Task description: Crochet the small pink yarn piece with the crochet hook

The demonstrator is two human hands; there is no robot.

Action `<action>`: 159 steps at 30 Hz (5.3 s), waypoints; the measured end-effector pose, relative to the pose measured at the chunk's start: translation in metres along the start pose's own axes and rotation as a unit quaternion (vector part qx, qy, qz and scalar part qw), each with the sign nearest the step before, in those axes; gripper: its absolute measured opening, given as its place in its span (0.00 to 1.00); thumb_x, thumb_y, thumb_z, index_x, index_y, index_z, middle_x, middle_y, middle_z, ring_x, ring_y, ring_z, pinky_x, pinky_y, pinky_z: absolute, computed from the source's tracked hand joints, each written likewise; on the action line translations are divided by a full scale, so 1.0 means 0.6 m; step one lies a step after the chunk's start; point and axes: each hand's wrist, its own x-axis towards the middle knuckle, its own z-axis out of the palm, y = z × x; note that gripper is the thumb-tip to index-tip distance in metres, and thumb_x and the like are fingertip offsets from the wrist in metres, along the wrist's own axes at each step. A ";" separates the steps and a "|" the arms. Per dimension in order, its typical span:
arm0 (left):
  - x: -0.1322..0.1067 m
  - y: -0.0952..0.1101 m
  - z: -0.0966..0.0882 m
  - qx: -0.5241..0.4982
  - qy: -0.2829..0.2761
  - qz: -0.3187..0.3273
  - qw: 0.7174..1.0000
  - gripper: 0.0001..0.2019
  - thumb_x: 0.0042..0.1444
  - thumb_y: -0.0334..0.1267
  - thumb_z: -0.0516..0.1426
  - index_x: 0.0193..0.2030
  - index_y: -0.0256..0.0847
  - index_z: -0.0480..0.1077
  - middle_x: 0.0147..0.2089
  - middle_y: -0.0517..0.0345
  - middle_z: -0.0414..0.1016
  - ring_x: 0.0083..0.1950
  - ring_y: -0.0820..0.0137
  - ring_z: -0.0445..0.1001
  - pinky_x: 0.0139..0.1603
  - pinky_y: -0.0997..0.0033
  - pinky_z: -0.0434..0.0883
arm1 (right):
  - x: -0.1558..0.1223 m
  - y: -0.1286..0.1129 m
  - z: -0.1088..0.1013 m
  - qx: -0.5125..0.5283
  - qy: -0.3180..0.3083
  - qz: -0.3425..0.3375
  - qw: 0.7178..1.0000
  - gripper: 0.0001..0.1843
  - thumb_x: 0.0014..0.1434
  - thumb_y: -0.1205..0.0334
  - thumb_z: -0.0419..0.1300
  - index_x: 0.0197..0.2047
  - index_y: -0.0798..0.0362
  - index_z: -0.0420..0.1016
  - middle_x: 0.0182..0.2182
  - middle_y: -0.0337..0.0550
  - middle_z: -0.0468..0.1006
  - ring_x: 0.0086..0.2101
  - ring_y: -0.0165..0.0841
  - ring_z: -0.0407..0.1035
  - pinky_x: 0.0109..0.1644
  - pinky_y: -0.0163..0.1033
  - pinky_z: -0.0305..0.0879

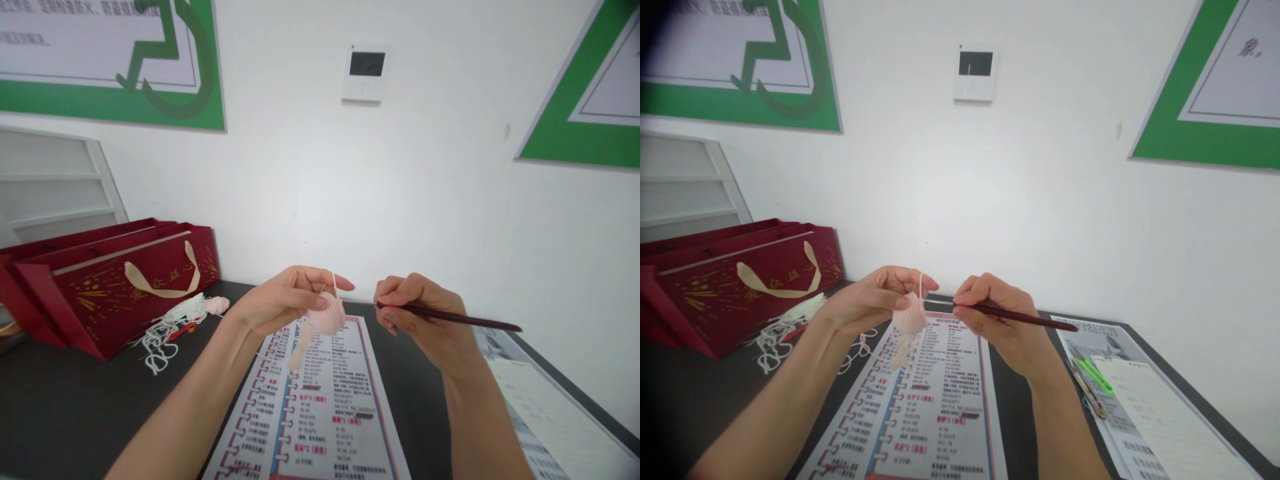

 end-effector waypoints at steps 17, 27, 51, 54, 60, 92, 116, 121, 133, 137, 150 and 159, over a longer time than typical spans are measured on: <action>-0.006 -0.003 0.017 0.189 0.089 0.054 0.976 0.13 0.51 0.34 0.62 0.45 0.40 0.74 0.30 0.58 0.76 0.30 0.73 0.71 0.34 0.72 0.65 | 0.024 0.012 0.023 0.237 0.042 0.108 0.964 0.09 0.55 0.67 0.60 0.26 0.53 0.65 0.19 0.35 0.69 0.17 0.24 0.58 0.16 0.29 0.53; -0.001 -0.007 0.036 0.210 0.156 0.102 0.960 0.15 0.50 0.35 0.63 0.46 0.40 0.74 0.28 0.64 0.65 0.30 0.76 0.64 0.34 0.73 0.62 | 0.022 0.005 0.031 0.144 0.089 0.062 0.984 0.07 0.57 0.68 0.59 0.27 0.52 0.67 0.20 0.34 0.70 0.19 0.26 0.62 0.20 0.32 0.59; 0.009 -0.019 0.036 0.363 0.243 0.197 0.878 0.05 0.54 0.37 0.60 0.35 0.41 0.78 0.33 0.55 0.77 0.46 0.63 0.71 0.50 0.61 0.65 | 0.001 0.004 0.075 -0.417 0.036 -0.134 0.899 0.08 0.61 0.72 0.52 0.34 0.49 0.58 0.28 0.37 0.68 0.27 0.28 0.62 0.31 0.35 0.59; 0.010 -0.022 0.038 0.335 0.233 0.199 0.891 0.05 0.53 0.37 0.61 0.34 0.41 0.78 0.31 0.55 0.76 0.46 0.63 0.72 0.50 0.62 0.65 | 0.003 0.014 0.077 -0.421 0.020 -0.145 0.895 0.08 0.61 0.73 0.51 0.36 0.50 0.59 0.30 0.40 0.68 0.30 0.30 0.64 0.33 0.36 0.61; 0.011 -0.020 0.039 0.184 0.192 0.148 0.953 0.16 0.50 0.35 0.64 0.47 0.41 0.75 0.27 0.63 0.72 0.31 0.74 0.70 0.42 0.68 0.66 | 0.013 0.035 0.065 -0.403 0.016 -0.203 0.892 0.10 0.60 0.76 0.52 0.36 0.49 0.60 0.33 0.43 0.70 0.34 0.33 0.65 0.34 0.39 0.65; 0.001 -0.007 0.041 0.310 0.226 0.189 0.904 0.07 0.54 0.35 0.60 0.27 0.38 0.69 0.47 0.51 0.77 0.52 0.61 0.73 0.54 0.61 0.65 | 0.001 -0.020 0.059 -0.328 0.058 -0.075 0.940 0.06 0.61 0.70 0.55 0.33 0.51 0.63 0.26 0.35 0.68 0.26 0.26 0.63 0.29 0.33 0.59; 0.024 -0.034 0.046 0.036 0.179 0.146 0.972 0.18 0.49 0.33 0.65 0.48 0.41 0.74 0.27 0.65 0.72 0.29 0.78 0.69 0.40 0.72 0.65 | 0.009 0.077 0.085 -0.455 0.159 -0.313 0.818 0.14 0.55 0.79 0.57 0.41 0.52 0.65 0.31 0.43 0.72 0.30 0.32 0.66 0.30 0.37 0.66; 0.018 -0.024 0.041 0.002 0.158 0.111 0.981 0.17 0.48 0.31 0.65 0.47 0.38 0.75 0.27 0.64 0.72 0.31 0.77 0.70 0.43 0.73 0.64 | 0.012 0.070 0.072 -0.309 0.145 -0.281 0.897 0.14 0.57 0.76 0.57 0.43 0.49 0.66 0.33 0.41 0.72 0.31 0.30 0.68 0.30 0.36 0.67; 0.003 -0.004 0.006 0.001 0.088 0.036 0.995 0.16 0.48 0.30 0.63 0.46 0.38 0.75 0.30 0.58 0.76 0.30 0.75 0.72 0.35 0.75 0.67 | 0.008 0.021 0.024 -0.031 0.066 -0.049 0.996 0.06 0.58 0.70 0.60 0.36 0.48 0.72 0.32 0.38 0.72 0.25 0.27 0.65 0.24 0.35 0.58; 0.000 -0.002 0.003 -0.017 0.050 0.007 0.999 0.17 0.48 0.29 0.63 0.46 0.37 0.75 0.31 0.55 0.78 0.31 0.72 0.75 0.36 0.72 0.69 | 0.004 0.013 0.019 -0.026 0.057 -0.035 0.997 0.06 0.57 0.70 0.61 0.35 0.48 0.73 0.32 0.38 0.72 0.24 0.27 0.65 0.23 0.35 0.58; 0.003 -0.007 -0.009 -0.038 -0.027 -0.038 0.998 0.15 0.45 0.30 0.63 0.43 0.34 0.77 0.30 0.52 0.78 0.29 0.71 0.75 0.32 0.74 0.69 | 0.006 0.006 0.003 0.052 0.019 0.011 0.998 0.05 0.54 0.67 0.65 0.30 0.51 0.72 0.26 0.38 0.73 0.21 0.26 0.63 0.20 0.33 0.55; 0.000 -0.003 0.002 0.091 0.057 0.010 0.994 0.10 0.46 0.29 0.64 0.38 0.37 0.78 0.29 0.56 0.77 0.28 0.73 0.73 0.33 0.73 0.68 | 0.020 0.007 0.019 0.206 0.055 0.116 0.970 0.10 0.53 0.65 0.63 0.25 0.53 0.65 0.18 0.34 0.67 0.17 0.24 0.56 0.16 0.28 0.47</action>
